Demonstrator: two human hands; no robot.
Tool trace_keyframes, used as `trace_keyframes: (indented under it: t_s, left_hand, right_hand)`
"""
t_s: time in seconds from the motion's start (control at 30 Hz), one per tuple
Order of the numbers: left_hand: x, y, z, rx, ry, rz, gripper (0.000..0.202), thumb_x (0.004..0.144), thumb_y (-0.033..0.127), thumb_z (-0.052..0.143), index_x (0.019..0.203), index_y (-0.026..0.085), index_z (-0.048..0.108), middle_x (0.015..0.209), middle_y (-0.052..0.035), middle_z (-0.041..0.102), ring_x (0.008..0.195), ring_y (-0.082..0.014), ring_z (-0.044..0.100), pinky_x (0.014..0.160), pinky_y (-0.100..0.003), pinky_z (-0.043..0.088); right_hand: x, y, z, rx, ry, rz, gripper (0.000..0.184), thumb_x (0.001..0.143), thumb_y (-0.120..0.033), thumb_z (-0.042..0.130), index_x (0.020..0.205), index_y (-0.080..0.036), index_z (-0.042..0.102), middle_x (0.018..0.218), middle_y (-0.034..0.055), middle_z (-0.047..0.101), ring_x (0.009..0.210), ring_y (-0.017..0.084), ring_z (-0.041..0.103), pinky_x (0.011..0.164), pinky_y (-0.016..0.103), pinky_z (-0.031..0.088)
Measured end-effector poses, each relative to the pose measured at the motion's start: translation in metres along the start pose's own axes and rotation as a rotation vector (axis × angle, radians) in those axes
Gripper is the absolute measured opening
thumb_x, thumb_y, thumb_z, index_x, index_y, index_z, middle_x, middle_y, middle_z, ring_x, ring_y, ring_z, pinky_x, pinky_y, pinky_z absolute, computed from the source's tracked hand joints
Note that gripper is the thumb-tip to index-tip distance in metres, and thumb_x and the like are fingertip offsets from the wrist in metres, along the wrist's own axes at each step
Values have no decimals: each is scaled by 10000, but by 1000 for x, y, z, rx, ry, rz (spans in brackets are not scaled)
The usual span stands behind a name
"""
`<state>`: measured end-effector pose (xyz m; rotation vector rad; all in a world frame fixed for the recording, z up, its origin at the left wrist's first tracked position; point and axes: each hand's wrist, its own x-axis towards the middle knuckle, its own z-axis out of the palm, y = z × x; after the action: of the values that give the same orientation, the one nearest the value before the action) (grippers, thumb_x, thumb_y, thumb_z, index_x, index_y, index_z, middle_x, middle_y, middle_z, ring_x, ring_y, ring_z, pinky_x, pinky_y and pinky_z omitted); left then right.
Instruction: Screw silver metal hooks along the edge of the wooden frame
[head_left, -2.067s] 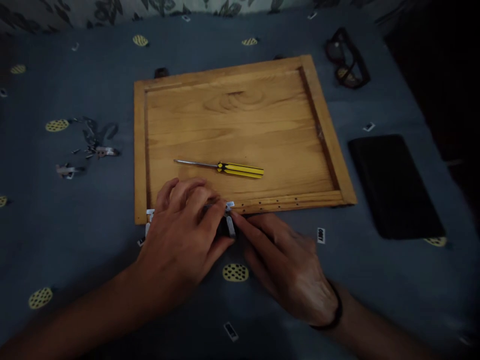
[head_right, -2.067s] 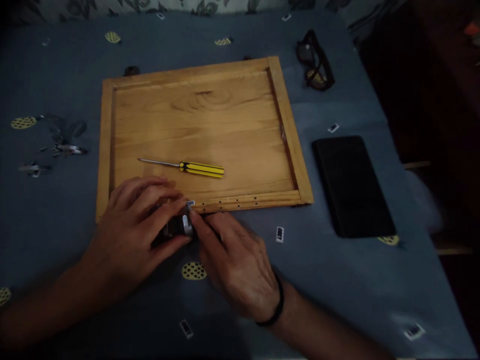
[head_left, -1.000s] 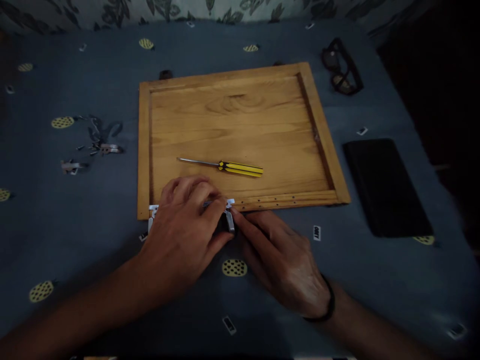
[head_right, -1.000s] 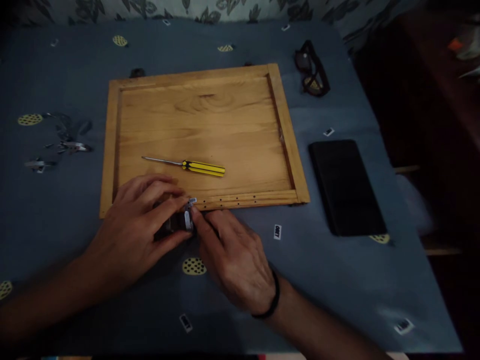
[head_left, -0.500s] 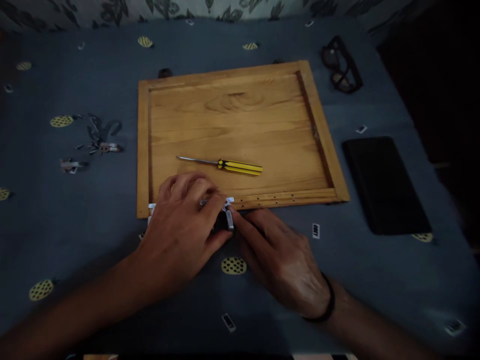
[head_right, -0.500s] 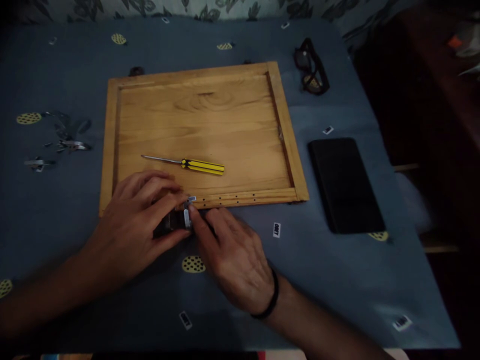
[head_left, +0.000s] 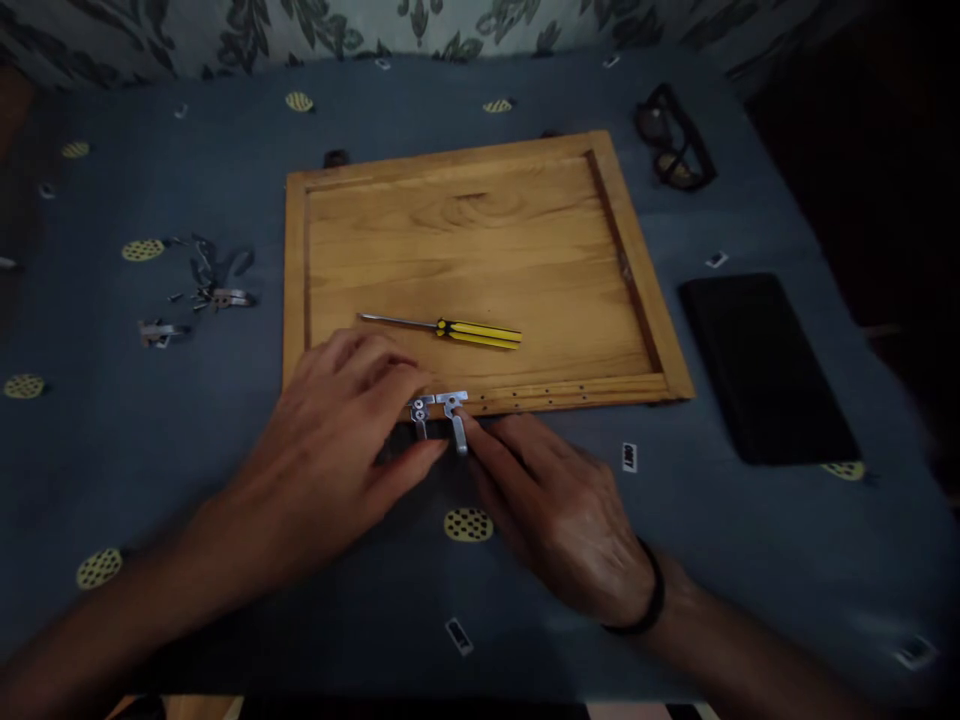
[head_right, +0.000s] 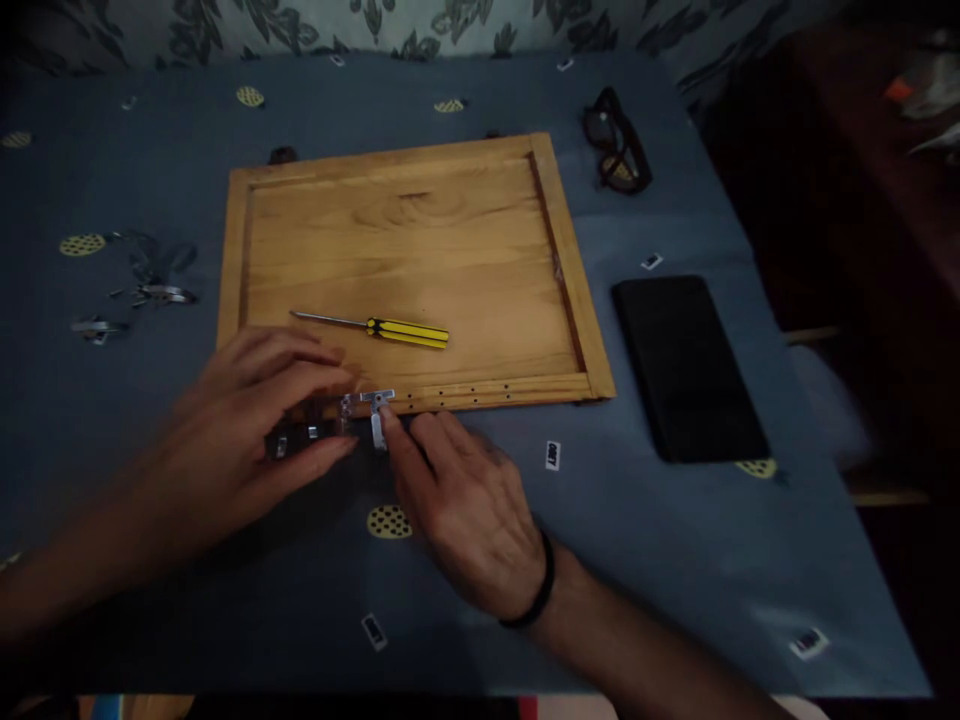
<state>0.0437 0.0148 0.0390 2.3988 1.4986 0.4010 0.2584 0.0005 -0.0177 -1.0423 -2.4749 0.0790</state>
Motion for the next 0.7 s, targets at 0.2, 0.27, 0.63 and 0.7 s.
trace_keyframes:
  t_s: [0.2, 0.27, 0.63, 0.7]
  left_hand:
    - [1, 9, 20, 111, -24, 52, 304, 898, 345, 691, 1101, 120, 675, 1198, -145, 675, 1158, -361, 581, 986, -566, 485]
    - [3, 11, 22, 150, -22, 61, 296, 893, 331, 698, 1087, 109, 680, 1186, -155, 679, 1146, -362, 584, 980, -561, 490]
    - [6, 12, 24, 154, -23, 42, 296, 886, 335, 718, 1079, 111, 691, 1138, -148, 693, 1111, -356, 585, 969, -565, 487]
    - [6, 12, 24, 140, -35, 36, 311, 883, 334, 724, 1090, 103, 693, 1130, -146, 691, 1102, -361, 587, 958, -573, 487]
  right_hand:
    - [0, 0, 0, 13, 7, 0, 284, 1029, -149, 464, 1220, -68, 657, 811, 46, 665, 740, 169, 610, 621, 292, 487]
    - [1, -1, 0, 8, 2, 6, 280, 1029, -151, 468, 1220, -73, 658, 805, 42, 663, 737, 164, 606, 622, 296, 488]
    - [-2, -1, 0, 22, -18, 10, 294, 1010, -115, 468, 1244, -84, 642, 833, 55, 672, 764, 170, 602, 648, 296, 488]
    - [-1, 0, 0, 23, -16, 10, 299, 1014, -123, 462, 1251, -79, 639, 838, 57, 674, 775, 175, 606, 652, 298, 489]
